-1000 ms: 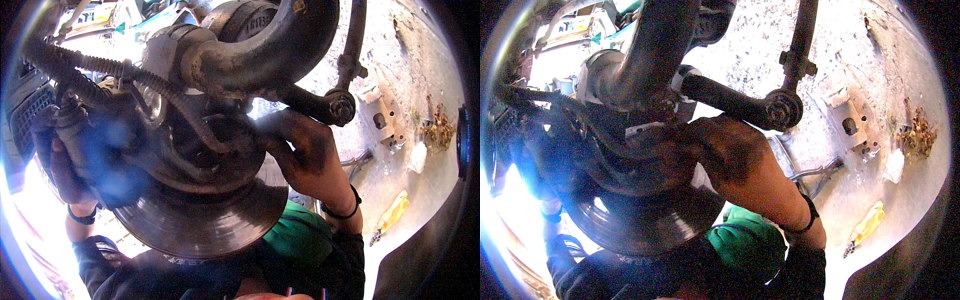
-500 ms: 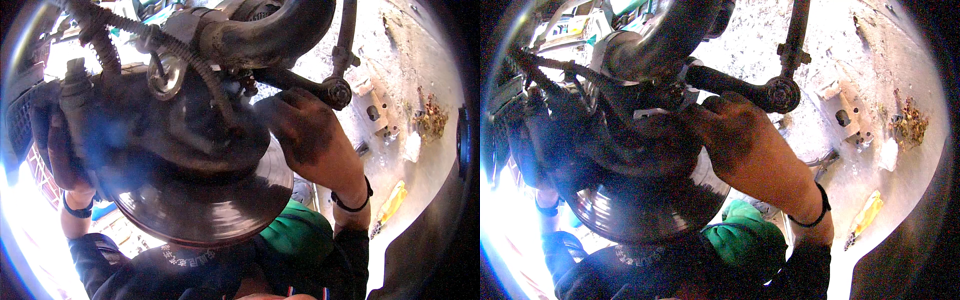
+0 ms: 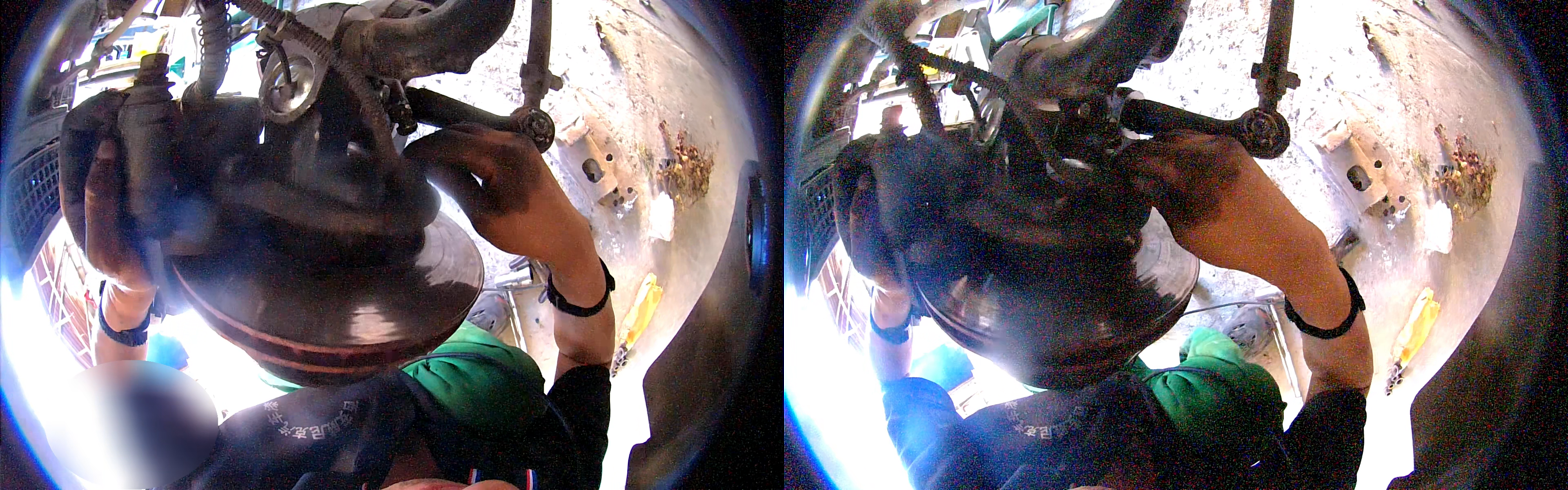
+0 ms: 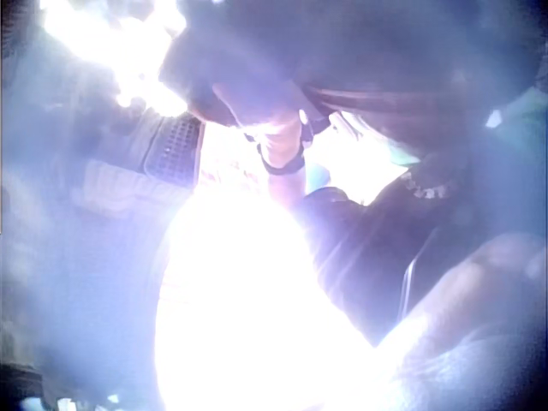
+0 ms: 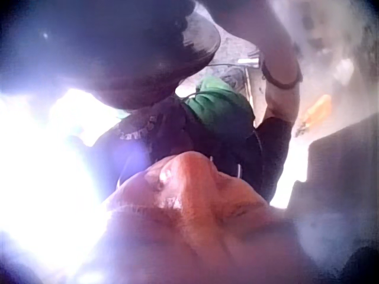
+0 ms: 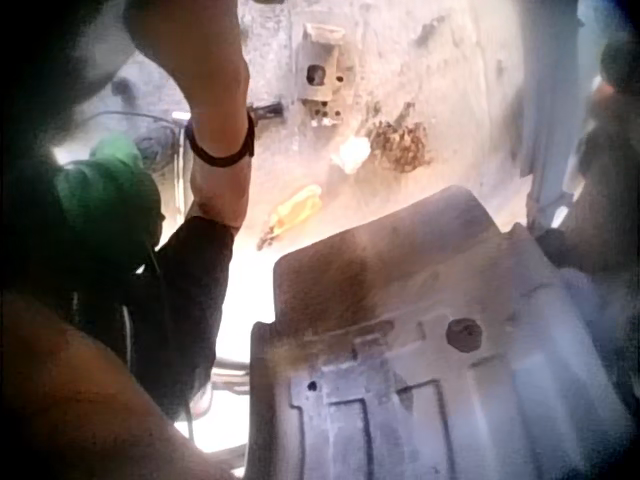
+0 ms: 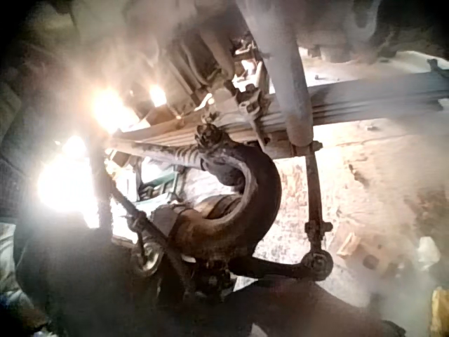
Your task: The person works on a car's wheel hub assembly by hand, positioning and securing a brake caliper onto the rotor and brake bracket.
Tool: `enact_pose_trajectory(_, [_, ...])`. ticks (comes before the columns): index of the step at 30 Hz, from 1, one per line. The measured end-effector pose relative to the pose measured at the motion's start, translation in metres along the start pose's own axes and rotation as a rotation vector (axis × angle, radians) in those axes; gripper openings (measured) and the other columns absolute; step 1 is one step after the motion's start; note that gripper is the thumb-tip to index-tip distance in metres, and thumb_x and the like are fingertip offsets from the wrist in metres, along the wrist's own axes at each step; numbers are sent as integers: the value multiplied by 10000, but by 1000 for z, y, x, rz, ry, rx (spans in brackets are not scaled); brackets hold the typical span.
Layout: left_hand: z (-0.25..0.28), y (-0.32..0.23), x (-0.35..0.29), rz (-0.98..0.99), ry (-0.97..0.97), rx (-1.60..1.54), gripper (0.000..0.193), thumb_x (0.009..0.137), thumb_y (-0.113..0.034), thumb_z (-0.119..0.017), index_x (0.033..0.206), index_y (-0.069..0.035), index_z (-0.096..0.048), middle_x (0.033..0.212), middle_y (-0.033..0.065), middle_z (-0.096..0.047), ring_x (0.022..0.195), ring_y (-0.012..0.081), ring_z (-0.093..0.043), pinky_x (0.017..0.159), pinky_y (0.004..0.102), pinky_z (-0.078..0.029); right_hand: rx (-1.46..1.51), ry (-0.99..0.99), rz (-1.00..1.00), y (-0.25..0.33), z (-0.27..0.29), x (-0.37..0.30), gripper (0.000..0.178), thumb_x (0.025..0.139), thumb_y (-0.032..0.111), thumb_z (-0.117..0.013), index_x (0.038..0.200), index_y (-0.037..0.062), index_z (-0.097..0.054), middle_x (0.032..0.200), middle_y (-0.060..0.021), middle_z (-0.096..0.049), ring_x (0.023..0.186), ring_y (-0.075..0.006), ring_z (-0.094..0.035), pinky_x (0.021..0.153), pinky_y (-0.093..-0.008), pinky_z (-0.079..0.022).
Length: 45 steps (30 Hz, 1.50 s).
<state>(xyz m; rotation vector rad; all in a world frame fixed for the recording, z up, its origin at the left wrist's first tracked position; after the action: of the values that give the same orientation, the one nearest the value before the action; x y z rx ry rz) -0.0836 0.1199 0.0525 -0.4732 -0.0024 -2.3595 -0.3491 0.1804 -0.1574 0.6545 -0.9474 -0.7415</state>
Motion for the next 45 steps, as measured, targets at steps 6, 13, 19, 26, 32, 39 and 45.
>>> enact_pose_trajectory(6, [15,-5,6,-84,-11,238,311,963,-50,-451,1183,137,-568,1246,250,-573,1145,318,-573,1029,403,-434,177,-225,-54,6,1,-1,178,873,45,-657,1047,36,-694,1041,-142,-704,927,-285,-690,824,-347,-544])
enact_pose_trajectory(13, [24,-52,43,-197,8,10,331,936,-44,-552,1239,90,-560,1251,206,-607,1176,308,-579,1024,381,-441,115,-311,-31,4,-13,-13,227,864,24,-653,1085,51,-698,1095,-137,-697,953,-279,-686,824,-350,-543])
enact_pose_trajectory(19, [-35,-108,81,-363,532,329,319,826,-107,-699,1134,-38,-653,1058,188,-664,944,393,-623,865,407,-493,90,-196,6,3,4,-5,279,855,-7,-632,1128,34,-672,1094,-146,-695,923,-302,-693,815,-356,-546])
enact_pose_trajectory(26, [-59,-89,74,-80,666,-55,283,897,-91,-612,1170,-18,-625,1041,188,-686,943,341,-662,863,402,-501,10,-159,7,-3,-3,1,291,865,78,-605,1155,67,-622,1045,-184,-668,898,-384,-661,776,-435,-551])
enact_pose_trajectory(32, [-65,-91,75,-140,687,-73,311,927,-92,-590,1230,-23,-602,1049,176,-698,951,251,-676,865,352,-507,9,-155,78,-6,-4,0,328,861,70,-605,1188,76,-603,1078,-181,-660,913,-387,-656,790,-439,-548])
enact_pose_trajectory(39, [-63,-90,69,-128,631,-125,308,926,-89,-591,1227,-25,-604,1006,169,-703,910,229,-677,837,353,-517,-69,-76,51,1,1,2,370,824,-1,-577,1184,78,-609,1104,-171,-657,924,-387,-649,821,-447,-541])
enact_pose_trajectory(45, [-69,-97,71,-70,616,-195,245,927,-75,-594,1168,-40,-622,917,191,-686,822,317,-682,753,383,-522,-98,-82,61,-2,4,2,410,820,10,-576,1222,84,-603,1092,-185,-666,948,-384,-652,820,-437,-550])
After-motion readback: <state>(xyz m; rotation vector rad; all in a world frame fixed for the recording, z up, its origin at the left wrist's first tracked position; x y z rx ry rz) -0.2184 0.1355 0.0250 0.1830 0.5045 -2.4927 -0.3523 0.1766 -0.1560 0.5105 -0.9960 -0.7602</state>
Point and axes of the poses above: each hand's wrist, its own x-axis towards the middle knuckle, its own z-axis out of the back of the hand, y = z × x, the point moved 3 cm from there along x, towards the middle knuckle
